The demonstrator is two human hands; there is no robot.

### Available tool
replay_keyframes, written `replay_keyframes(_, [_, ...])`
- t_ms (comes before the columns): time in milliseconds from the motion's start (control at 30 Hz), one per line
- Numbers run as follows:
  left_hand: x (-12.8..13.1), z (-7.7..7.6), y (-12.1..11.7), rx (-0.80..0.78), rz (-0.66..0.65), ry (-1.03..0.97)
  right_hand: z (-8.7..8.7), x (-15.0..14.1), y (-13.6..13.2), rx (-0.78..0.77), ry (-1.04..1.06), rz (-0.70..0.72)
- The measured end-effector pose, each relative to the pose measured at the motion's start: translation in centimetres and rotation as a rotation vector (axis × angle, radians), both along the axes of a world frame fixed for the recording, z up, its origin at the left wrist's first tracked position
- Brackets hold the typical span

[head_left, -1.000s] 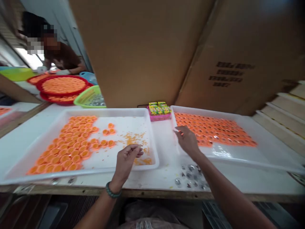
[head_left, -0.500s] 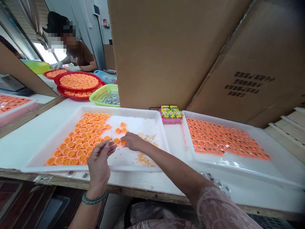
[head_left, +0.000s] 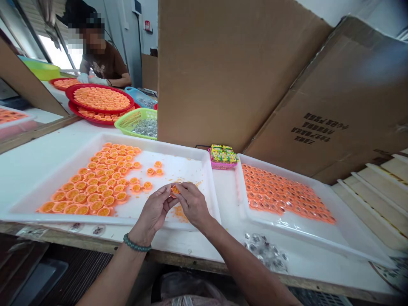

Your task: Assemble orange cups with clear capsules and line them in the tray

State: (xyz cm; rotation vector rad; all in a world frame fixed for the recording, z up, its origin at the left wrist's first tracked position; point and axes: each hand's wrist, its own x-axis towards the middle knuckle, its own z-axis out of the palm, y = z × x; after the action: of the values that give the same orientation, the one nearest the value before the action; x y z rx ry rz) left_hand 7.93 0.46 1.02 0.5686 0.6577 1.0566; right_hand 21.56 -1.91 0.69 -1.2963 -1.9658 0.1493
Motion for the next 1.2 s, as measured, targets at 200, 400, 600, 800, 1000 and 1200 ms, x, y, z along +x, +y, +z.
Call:
replay_keyframes(200, [2.1, -0.2, -0.5, -0.021, 0.014, 0.089, -0.5, 2.6, -3.5, 0.050, -0.131, -0.098])
replay_keyframes(400, [4.0, 0.0, -1.2, 0.044, 0.034, 0.261, 0.4, 3.4, -3.8, -0.035, -0.266, -0.064])
replay_keyframes(600, [4.2, 0.0, -1.2, 0.009, 0.073, 0.296, 0.1, 4.6, -5.5, -0.090, -0.364, -0.010])
replay_keyframes(800, [4.6, -0.2, -1.3, 0.019, 0.032, 0.362, 0.2, 4.3, -5.5, -0.103, -0.339, -0.117])
replay_keyframes(1000, [4.4, -0.4, -1.3, 0.024, 0.074, 0.362, 0.4, 4.3, -5.7, -0.118, -0.369, -0.039])
replay_keyframes(1200, [4.3, -0.6, -1.1, 0.015, -0.010, 0.353, 0.3, 4.4, -6.1, -0.120, -0.286, -0.126])
